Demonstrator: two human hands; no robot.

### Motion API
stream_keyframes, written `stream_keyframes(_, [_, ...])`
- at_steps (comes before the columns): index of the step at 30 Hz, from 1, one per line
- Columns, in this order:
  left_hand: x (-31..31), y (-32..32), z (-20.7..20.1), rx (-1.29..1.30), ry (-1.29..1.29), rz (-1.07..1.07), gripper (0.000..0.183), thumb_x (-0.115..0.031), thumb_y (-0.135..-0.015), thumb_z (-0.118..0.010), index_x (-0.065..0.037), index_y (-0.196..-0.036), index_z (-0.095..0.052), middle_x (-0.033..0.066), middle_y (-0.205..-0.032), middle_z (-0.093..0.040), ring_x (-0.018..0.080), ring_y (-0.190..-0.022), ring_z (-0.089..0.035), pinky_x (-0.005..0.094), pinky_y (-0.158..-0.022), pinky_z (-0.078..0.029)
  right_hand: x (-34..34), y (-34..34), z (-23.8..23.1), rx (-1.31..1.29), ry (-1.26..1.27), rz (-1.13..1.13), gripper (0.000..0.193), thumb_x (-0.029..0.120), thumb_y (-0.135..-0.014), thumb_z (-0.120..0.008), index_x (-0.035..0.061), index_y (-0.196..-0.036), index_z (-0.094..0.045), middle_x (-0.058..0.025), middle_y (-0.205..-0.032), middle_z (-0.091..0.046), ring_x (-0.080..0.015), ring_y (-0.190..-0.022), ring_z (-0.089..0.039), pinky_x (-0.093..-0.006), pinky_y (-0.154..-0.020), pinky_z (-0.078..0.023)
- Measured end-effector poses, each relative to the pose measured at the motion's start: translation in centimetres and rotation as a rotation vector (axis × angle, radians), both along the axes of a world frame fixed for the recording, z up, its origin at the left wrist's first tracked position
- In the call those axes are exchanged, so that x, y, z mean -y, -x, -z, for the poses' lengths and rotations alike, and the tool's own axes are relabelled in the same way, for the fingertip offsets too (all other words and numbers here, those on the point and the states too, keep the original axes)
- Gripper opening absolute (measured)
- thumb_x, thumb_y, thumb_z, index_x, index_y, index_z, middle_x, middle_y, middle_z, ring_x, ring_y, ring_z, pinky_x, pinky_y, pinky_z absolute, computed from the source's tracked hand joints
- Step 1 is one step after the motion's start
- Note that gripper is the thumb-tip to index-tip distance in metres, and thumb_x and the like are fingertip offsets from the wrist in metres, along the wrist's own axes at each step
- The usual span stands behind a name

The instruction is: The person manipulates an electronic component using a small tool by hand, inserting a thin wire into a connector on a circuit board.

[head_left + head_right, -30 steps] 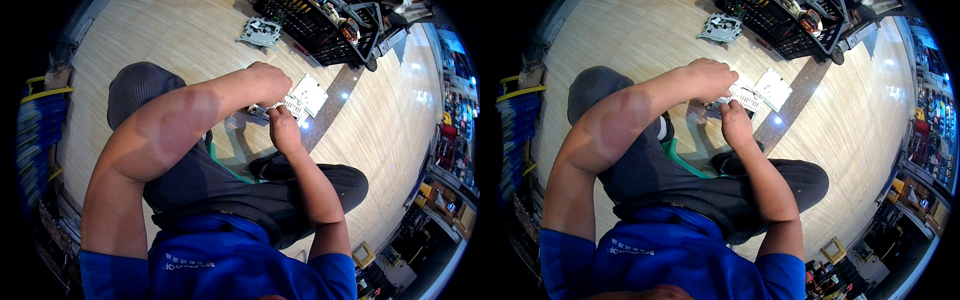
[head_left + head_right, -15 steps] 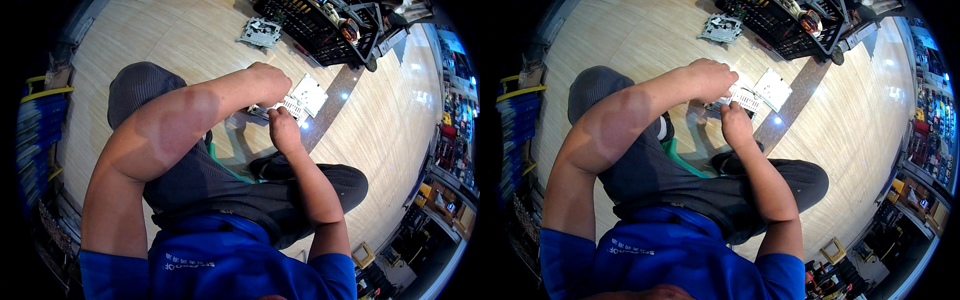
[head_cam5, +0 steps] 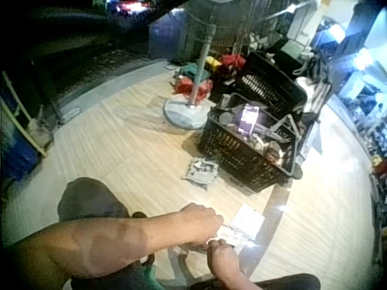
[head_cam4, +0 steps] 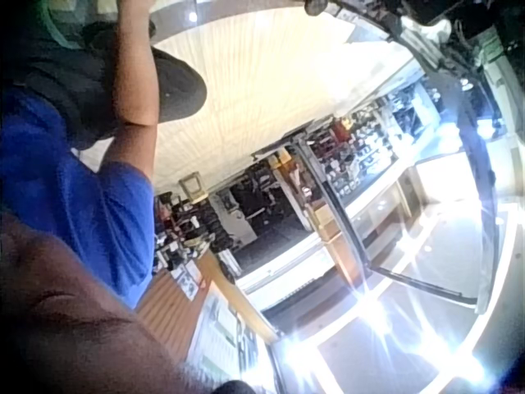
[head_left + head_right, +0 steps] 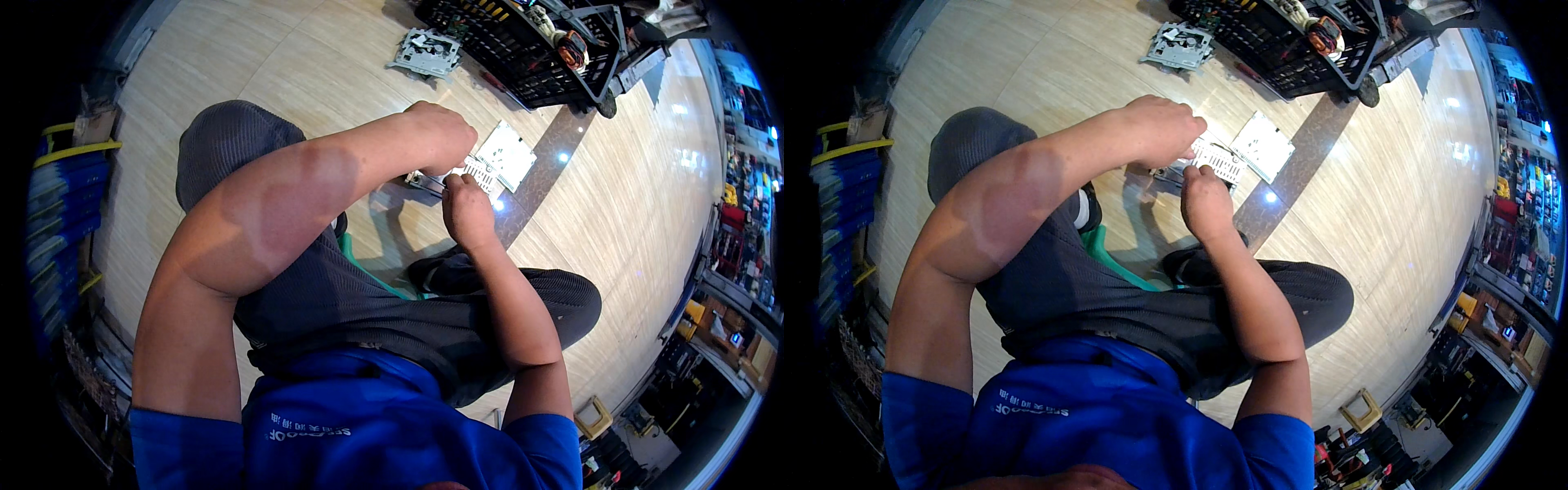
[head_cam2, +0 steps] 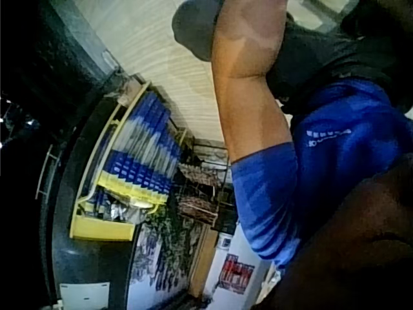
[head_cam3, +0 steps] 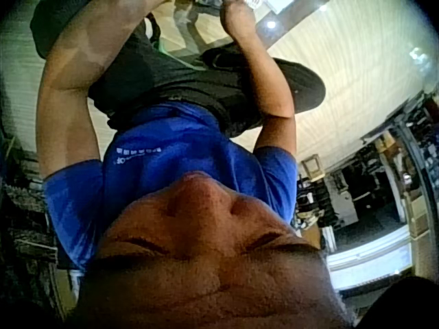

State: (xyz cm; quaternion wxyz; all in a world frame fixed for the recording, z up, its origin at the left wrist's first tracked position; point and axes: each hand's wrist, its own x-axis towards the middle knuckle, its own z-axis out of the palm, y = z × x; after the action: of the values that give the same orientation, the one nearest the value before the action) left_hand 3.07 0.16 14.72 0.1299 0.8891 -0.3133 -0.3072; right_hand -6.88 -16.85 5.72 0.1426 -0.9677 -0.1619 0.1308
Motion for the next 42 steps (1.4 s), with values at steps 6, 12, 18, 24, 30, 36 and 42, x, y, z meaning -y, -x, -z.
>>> stream_keyframes(6, [0.2, -0.1, 0.1, -0.005, -0.015, 0.003, 0.037, -0.031, -0.092, -0.067, -0.002, -0.116, -0.063, 0.0197, -0.113, -0.067, 0.035, -0.109, -0.065, 0.0449, -0.091, -0.052, 0.1, 0.2, 0.5, 0.02, -0.04, -0.034, 0.016, 0.009, -0.089, -0.057, 0.0028, -0.102, -0.065, -0.0208, -0.092, -0.061, -0.0398, -0.085, -0.064, -0.0479, -0.075, -0.053])
stream_keyframes(12, [0.1, 0.0, 0.0, -0.002, -0.017, 0.002, 0.038, -0.03, -0.093, -0.066, -0.002, -0.117, -0.062, 0.0196, -0.113, -0.067, 0.0351, -0.109, -0.065, 0.0446, -0.092, -0.052, 0.0, 0.1, 0.4, 0.015, -0.032, -0.054, 0.016, 0.008, -0.089, -0.056, 0.0027, -0.101, -0.064, -0.0206, -0.092, -0.06, -0.0392, -0.086, -0.064, -0.0468, -0.076, -0.053])
stream_keyframes(18, [0.2, 0.1, -0.2, -0.001, -0.027, 0.009, 0.038, -0.03, -0.092, -0.067, -0.002, -0.117, -0.062, 0.0196, -0.114, -0.067, 0.0349, -0.109, -0.065, 0.0443, -0.092, -0.052, 0.1, 0.1, 0.6, 0.05, 0.007, -0.09, 0.015, 0.008, -0.088, -0.057, 0.0039, -0.1, -0.064, -0.0187, -0.091, -0.059, -0.0367, -0.087, -0.063, -0.045, -0.075, -0.054])
stream_keyframes(24, [0.1, 0.1, 0.0, 0.003, -0.026, 0.013, 0.037, -0.03, -0.092, -0.067, -0.002, -0.116, -0.063, 0.0196, -0.114, -0.067, 0.0352, -0.109, -0.065, 0.0445, -0.092, -0.052, -0.2, 0.2, 0.2, 0.108, 0.102, -0.16, 0.012, 0.011, -0.089, -0.055, 0.0054, -0.097, -0.063, -0.0175, -0.09, -0.059, -0.0354, -0.085, -0.065, -0.0446, -0.073, -0.055])
stream_keyframes(30, [0.3, 0.2, 0.2, 0.04, -0.023, -0.015, 0.03, -0.022, -0.089, -0.068, -0.009, -0.115, -0.071, 0.0125, -0.114, -0.072, 0.0277, -0.108, -0.068, 0.0424, -0.088, -0.055, 0.0, 0.2, 0.9, -0.091, 0.132, -0.026, 0.016, 0.018, -0.093, -0.055, 0.0031, -0.093, -0.061, -0.02, -0.088, -0.063, -0.0396, -0.077, -0.067, -0.0487, -0.069, -0.055])
stream_keyframes(36, [0.0, 0.1, -0.1, -0.006, 0.002, 0.002, 0.037, -0.031, -0.092, -0.066, -0.002, -0.116, -0.063, 0.0198, -0.113, -0.067, 0.0359, -0.109, -0.065, 0.0455, -0.092, -0.052, -0.2, 0.1, 0.6, -0.045, 0.031, 0.047, 0.015, 0.016, -0.092, -0.057, 0.0021, -0.092, -0.061, -0.0216, -0.088, -0.063, -0.0404, -0.079, -0.066, -0.0495, -0.07, -0.054])
stream_keyframes(42, [0.2, 0.2, 0.1, 0.053, -0.009, -0.017, 0.032, -0.027, -0.089, -0.07, -0.008, -0.114, -0.071, 0.0133, -0.112, -0.072, 0.0286, -0.108, -0.068, 0.0425, -0.087, -0.055, 0.0, 0.1, 0.9, 0.0, 0.016, -0.045, 0.013, 0.011, -0.09, -0.058, 0.0022, -0.098, -0.062, -0.0207, -0.092, -0.061, -0.0391, -0.082, -0.065, -0.048, -0.071, -0.054])
